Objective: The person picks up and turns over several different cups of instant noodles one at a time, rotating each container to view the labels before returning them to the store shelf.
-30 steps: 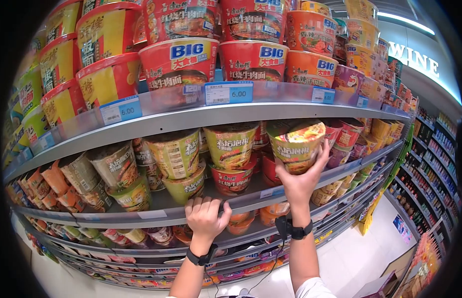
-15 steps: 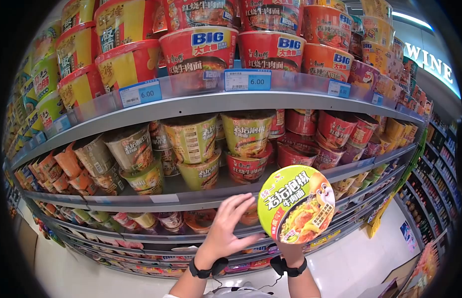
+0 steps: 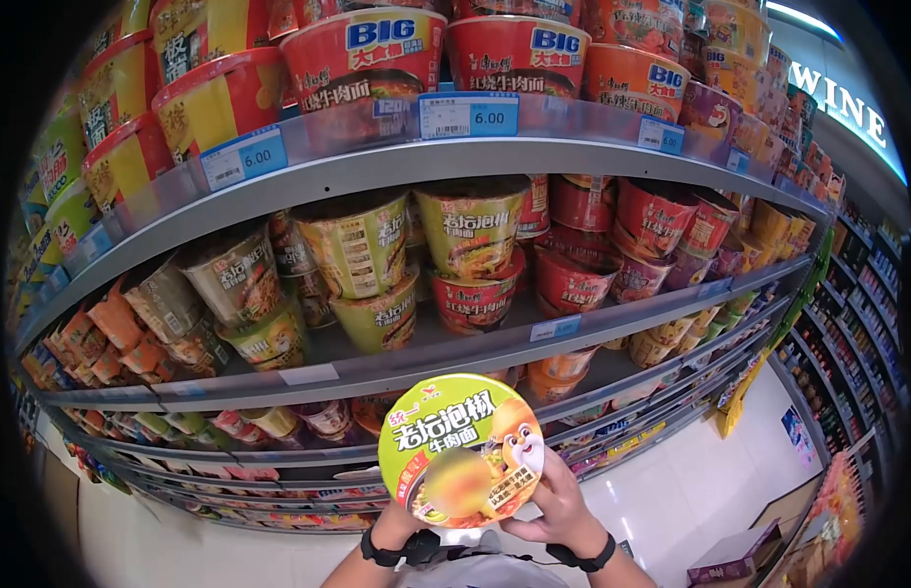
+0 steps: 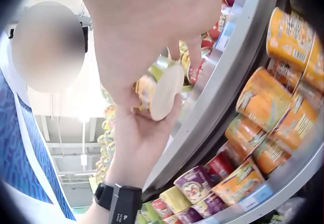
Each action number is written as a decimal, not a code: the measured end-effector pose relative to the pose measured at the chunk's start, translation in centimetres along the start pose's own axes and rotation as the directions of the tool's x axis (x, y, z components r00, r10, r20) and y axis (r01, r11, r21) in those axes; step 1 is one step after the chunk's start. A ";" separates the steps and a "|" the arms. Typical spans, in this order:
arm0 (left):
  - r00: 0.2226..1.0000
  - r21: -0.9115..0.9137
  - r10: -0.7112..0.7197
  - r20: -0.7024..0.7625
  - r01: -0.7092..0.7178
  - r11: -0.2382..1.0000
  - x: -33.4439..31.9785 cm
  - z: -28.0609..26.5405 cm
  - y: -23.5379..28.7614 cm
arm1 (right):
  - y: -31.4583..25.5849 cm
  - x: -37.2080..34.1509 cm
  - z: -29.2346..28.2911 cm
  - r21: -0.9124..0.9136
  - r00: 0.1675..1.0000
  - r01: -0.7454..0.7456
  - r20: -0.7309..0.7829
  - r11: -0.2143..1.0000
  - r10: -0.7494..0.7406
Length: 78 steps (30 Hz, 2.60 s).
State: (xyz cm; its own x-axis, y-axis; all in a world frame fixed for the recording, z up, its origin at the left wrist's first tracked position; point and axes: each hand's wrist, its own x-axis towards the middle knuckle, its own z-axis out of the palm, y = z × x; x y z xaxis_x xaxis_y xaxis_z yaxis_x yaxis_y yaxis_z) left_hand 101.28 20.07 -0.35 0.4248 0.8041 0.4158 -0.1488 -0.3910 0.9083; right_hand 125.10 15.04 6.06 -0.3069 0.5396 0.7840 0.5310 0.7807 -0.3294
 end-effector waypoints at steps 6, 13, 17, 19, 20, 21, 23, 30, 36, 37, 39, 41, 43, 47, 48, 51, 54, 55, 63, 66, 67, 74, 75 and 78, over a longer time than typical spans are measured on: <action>1.000 -0.036 0.013 -0.027 -0.014 0.999 -8.8 -4.8 -1.2 | -0.3 -8.1 -3.8 -0.224 0.907 -0.410 0.000 0.884 0.421; 0.997 -0.052 0.036 -0.065 -0.039 0.998 -13.4 -6.0 -1.0 | -1.1 -27.4 -4.7 -0.198 0.329 -0.925 0.001 0.323 0.944; 0.998 -0.022 0.050 -0.041 -0.051 0.998 -10.8 -5.7 0.5 | -2.2 -15.5 -4.5 -0.164 0.618 -0.783 -0.325 0.600 0.716; 0.998 -0.021 0.062 -0.031 -0.062 0.998 -13.2 -5.6 0.3 | -1.0 -11.5 -4.5 -0.202 0.728 -0.684 -0.252 0.701 0.638; 0.998 -0.025 0.063 -0.029 -0.064 0.998 -12.7 -5.2 0.5 | -0.6 -9.7 -4.5 -0.232 0.825 -0.566 -0.164 0.791 0.541; 0.998 -0.029 0.062 -0.024 -0.062 0.998 -8.8 -4.5 1.3 | -0.3 -8.1 -4.0 -0.157 0.849 -0.527 -0.120 0.835 0.514; 0.998 -0.038 0.065 -0.013 -0.066 0.997 -4.4 -2.3 2.0 | 0.0 -4.6 -3.3 0.005 0.904 -0.425 -0.036 0.905 0.425; 0.946 0.094 -0.269 0.183 0.255 0.962 1.1 0.9 3.6 | 0.9 -4.2 -0.9 0.498 0.881 -0.457 0.138 0.737 0.453; 0.968 0.216 -0.215 0.128 0.185 0.959 1.3 1.5 3.2 | 1.3 -4.5 -0.7 0.467 0.861 -0.486 0.114 0.738 0.495; 0.945 0.198 -0.277 0.173 0.242 0.950 1.4 1.3 2.7 | 1.3 -4.5 -0.7 0.426 0.866 -0.478 0.078 0.769 0.495; 0.909 0.216 -0.346 0.234 0.298 0.930 1.8 1.1 2.7 | 1.6 -4.7 -0.7 0.406 0.855 -0.498 0.078 0.767 0.514; 0.906 0.201 -0.360 0.221 0.319 0.926 2.4 1.3 3.4 | 1.7 -4.6 -0.8 0.381 0.844 -0.515 0.065 0.768 0.533; 0.904 0.226 -0.359 0.231 0.309 0.924 3.3 1.2 4.4 | 1.8 -5.4 -0.9 0.395 0.800 -0.577 0.099 0.715 0.591; 0.950 0.280 -0.166 0.265 0.089 0.956 3.9 1.0 4.7 | 2.9 -7.1 -1.0 0.444 0.813 -0.550 0.094 0.707 0.574; 0.950 0.278 -0.170 0.263 0.094 0.956 4.1 1.0 4.7 | 2.8 -6.9 -1.1 0.442 0.826 -0.531 0.082 0.723 0.557; 0.969 0.259 -0.074 0.237 0.011 0.966 3.8 0.6 4.7 | 1.9 -4.4 -1.2 0.588 0.848 -0.476 0.109 0.654 0.520; 0.982 0.197 0.049 0.184 -0.086 0.977 3.4 0.2 4.1 | 1.9 -3.9 -0.9 0.662 0.898 -0.396 0.133 0.637 0.420; 0.982 0.198 0.048 0.184 -0.085 0.976 3.0 0.2 4.2 | 1.5 -4.5 -1.1 0.703 0.854 -0.468 0.205 0.535 0.478; 0.995 -0.331 -0.097 -0.014 0.087 0.940 3.0 1.1 5.0 | 1.9 -2.8 -1.0 0.741 0.888 -0.417 0.207 0.527 0.411; 0.954 -0.354 -0.292 0.072 0.298 0.887 2.9 0.8 4.9 | 1.6 -2.9 -0.3 0.790 0.831 -0.451 0.202 0.416 0.518; 0.979 -0.229 -0.203 -0.024 0.192 0.954 2.7 1.2 4.5 | 2.4 -3.7 0.1 0.834 0.764 -0.487 0.265 0.257 0.589; 0.882 -0.051 -0.457 -0.115 0.455 0.889 1.6 1.5 3.8 | 2.2 -4.0 1.3 0.856 0.492 -0.515 0.325 -0.031 0.808; 0.871 -0.040 -0.486 -0.075 0.484 0.874 1.3 1.4 3.4 | 1.8 -3.2 0.9 0.818 0.401 -0.568 0.366 -0.086 0.840; 0.864 -0.042 -0.503 -0.032 0.501 0.864 0.8 1.4 2.6 | 2.2 -4.1 1.1 0.781 0.306 -0.603 0.414 -0.162 0.858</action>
State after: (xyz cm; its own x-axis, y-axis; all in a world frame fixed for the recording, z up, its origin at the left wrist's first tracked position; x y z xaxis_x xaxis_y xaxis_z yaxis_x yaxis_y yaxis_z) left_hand 102.47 19.07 2.29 0.4134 0.9055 -0.0960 0.0472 0.0840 0.9953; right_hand 126.65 14.88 1.55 0.0351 0.9648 -0.2606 -0.5174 -0.2055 -0.8307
